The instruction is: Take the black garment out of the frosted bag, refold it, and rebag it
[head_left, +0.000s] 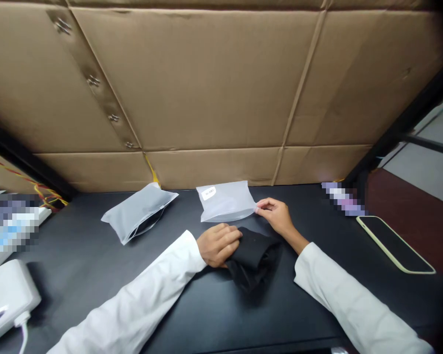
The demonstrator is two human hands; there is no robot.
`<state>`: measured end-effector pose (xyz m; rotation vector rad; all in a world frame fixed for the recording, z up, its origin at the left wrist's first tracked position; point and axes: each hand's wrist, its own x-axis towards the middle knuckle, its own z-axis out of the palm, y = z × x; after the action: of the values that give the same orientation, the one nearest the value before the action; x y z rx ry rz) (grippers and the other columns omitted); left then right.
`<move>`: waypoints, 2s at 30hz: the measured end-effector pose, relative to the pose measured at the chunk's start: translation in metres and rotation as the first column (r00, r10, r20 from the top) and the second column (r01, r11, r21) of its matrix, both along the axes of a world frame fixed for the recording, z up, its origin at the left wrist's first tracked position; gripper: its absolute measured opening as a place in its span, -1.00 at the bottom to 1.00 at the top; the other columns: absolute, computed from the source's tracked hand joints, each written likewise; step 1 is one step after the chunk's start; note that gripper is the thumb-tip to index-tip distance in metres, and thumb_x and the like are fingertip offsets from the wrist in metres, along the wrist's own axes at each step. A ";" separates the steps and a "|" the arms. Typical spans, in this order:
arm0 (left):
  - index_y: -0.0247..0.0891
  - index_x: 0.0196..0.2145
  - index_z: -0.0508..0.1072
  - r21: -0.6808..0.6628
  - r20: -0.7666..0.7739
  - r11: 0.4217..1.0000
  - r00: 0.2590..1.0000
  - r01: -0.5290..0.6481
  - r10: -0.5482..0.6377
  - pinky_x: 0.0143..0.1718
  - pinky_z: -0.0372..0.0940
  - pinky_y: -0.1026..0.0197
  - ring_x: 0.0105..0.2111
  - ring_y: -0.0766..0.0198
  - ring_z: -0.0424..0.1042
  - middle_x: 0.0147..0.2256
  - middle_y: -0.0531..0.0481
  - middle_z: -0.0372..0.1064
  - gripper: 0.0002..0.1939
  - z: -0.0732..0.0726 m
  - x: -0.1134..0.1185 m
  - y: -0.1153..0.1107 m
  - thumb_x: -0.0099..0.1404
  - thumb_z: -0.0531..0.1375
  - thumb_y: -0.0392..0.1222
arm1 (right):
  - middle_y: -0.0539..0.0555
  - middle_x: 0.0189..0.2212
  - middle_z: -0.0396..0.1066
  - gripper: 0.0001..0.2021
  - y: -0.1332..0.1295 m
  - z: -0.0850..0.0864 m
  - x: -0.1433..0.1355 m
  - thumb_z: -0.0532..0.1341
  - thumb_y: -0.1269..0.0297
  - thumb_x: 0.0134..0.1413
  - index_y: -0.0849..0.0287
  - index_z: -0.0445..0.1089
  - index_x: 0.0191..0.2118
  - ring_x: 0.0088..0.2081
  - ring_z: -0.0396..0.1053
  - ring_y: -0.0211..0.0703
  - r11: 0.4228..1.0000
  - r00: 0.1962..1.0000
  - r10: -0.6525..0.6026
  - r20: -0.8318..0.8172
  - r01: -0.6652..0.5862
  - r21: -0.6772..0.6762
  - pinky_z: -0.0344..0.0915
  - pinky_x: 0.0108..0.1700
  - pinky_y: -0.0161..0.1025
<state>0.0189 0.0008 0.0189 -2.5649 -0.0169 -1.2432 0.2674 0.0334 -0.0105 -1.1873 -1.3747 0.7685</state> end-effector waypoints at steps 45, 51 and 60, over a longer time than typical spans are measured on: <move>-0.27 -0.22 0.44 -0.431 -0.279 0.782 0.891 -0.451 0.360 -0.02 0.22 -0.08 0.05 -0.10 0.28 0.07 -0.28 0.31 -0.73 0.006 0.028 -0.034 0.22 0.22 -0.03 | 0.08 0.26 0.22 -0.23 -0.020 0.043 0.032 0.41 0.32 -0.15 0.00 0.22 0.25 0.25 0.20 0.03 0.956 0.943 0.291 0.162 -0.278 -0.096 0.08 0.32 0.00; -0.20 -0.38 0.25 -0.710 0.157 0.655 0.849 -0.258 0.505 -0.25 0.29 0.20 -0.31 0.25 0.36 -0.32 -0.02 0.33 -0.90 0.005 -0.002 -0.024 0.18 0.10 -0.36 | 0.11 0.06 0.45 -0.43 -0.005 0.024 0.080 0.42 0.28 -0.17 0.09 0.42 0.07 0.07 0.39 0.02 0.981 0.974 0.176 0.141 -0.161 -0.112 0.23 0.21 0.01; -0.25 -0.07 0.45 -0.712 -0.040 0.582 0.851 -0.392 0.524 -0.16 0.33 0.17 -0.27 0.23 0.38 -0.23 -0.05 0.38 -0.65 0.012 -0.061 -0.011 0.22 0.05 -0.34 | 0.10 -0.14 0.52 -0.66 -0.009 0.023 0.090 0.36 0.14 -0.03 0.07 0.55 -0.08 -0.12 0.44 0.01 0.999 0.889 -0.052 0.454 0.045 0.026 0.36 -0.05 -0.03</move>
<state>-0.0417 -0.0106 0.0312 -2.6906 -1.3760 -1.4068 0.3577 0.0247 0.0124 -1.4446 -1.7204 0.4540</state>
